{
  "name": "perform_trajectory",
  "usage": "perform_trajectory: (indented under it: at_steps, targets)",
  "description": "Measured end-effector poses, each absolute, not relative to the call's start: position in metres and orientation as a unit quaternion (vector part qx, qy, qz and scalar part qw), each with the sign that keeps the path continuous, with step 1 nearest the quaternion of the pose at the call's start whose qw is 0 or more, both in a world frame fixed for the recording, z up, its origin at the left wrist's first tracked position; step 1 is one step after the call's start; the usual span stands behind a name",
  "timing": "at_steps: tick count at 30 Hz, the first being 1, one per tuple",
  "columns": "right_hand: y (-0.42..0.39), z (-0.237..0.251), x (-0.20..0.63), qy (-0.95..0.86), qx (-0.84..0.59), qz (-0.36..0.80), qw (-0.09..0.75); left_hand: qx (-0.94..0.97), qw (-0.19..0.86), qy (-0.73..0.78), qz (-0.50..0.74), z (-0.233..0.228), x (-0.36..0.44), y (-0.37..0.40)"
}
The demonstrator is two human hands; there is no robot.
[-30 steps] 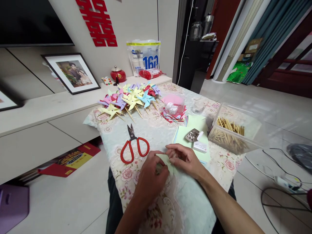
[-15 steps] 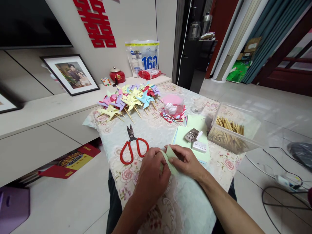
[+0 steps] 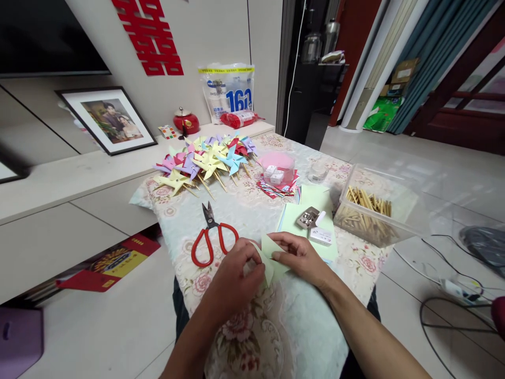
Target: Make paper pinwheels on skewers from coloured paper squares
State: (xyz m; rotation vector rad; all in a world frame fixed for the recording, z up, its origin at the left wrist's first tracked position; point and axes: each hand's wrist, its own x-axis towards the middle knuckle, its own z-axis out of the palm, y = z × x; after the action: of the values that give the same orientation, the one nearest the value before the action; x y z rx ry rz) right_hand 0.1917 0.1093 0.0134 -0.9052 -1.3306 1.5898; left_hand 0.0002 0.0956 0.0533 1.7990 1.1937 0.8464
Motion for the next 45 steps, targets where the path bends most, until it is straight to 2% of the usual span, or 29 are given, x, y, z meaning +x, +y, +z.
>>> perform_trajectory:
  at_steps: [4,8,13,18,21,25,28,32,37,45]
  targets:
    - [0.110,0.010,0.193,-0.538,-0.372,0.631,0.416,0.739,0.349,0.483,0.315,0.057,0.008,0.091]
    - [0.111,0.005,0.194,-0.575,-0.416,0.581,0.397,0.734,0.370,0.472,0.317,0.060,0.010,0.091]
    - [0.111,0.005,0.196,-0.589,-0.415,0.571,0.393,0.674,0.492,0.430,0.346,0.057,0.001,0.099]
    - [0.110,0.009,0.197,-0.553,-0.403,0.601,0.413,0.463,0.667,0.444,0.379,0.042,-0.003,0.100]
    - [0.111,0.010,0.197,-0.539,-0.426,0.580,0.437,0.379,0.710,0.432,0.406,0.033,0.000,0.094]
    - [0.113,0.009,0.199,-0.533,-0.462,0.524,0.476,0.409,0.732,0.374,0.396,0.024,0.002,0.087]
    - [0.113,0.008,0.201,-0.536,-0.480,0.488,0.495,0.436,0.738,0.344,0.383,0.020,0.008,0.084]
    - [0.113,0.007,0.201,-0.546,-0.489,0.464,0.497,0.418,0.702,0.409,0.406,0.021,0.025,0.084]
    - [0.114,0.007,0.199,-0.541,-0.480,0.482,0.494,0.412,0.607,0.514,0.444,0.029,0.042,0.093]
    - [0.116,0.003,0.199,-0.516,-0.459,0.510,0.513,0.362,0.589,0.541,0.478,0.025,0.045,0.103]
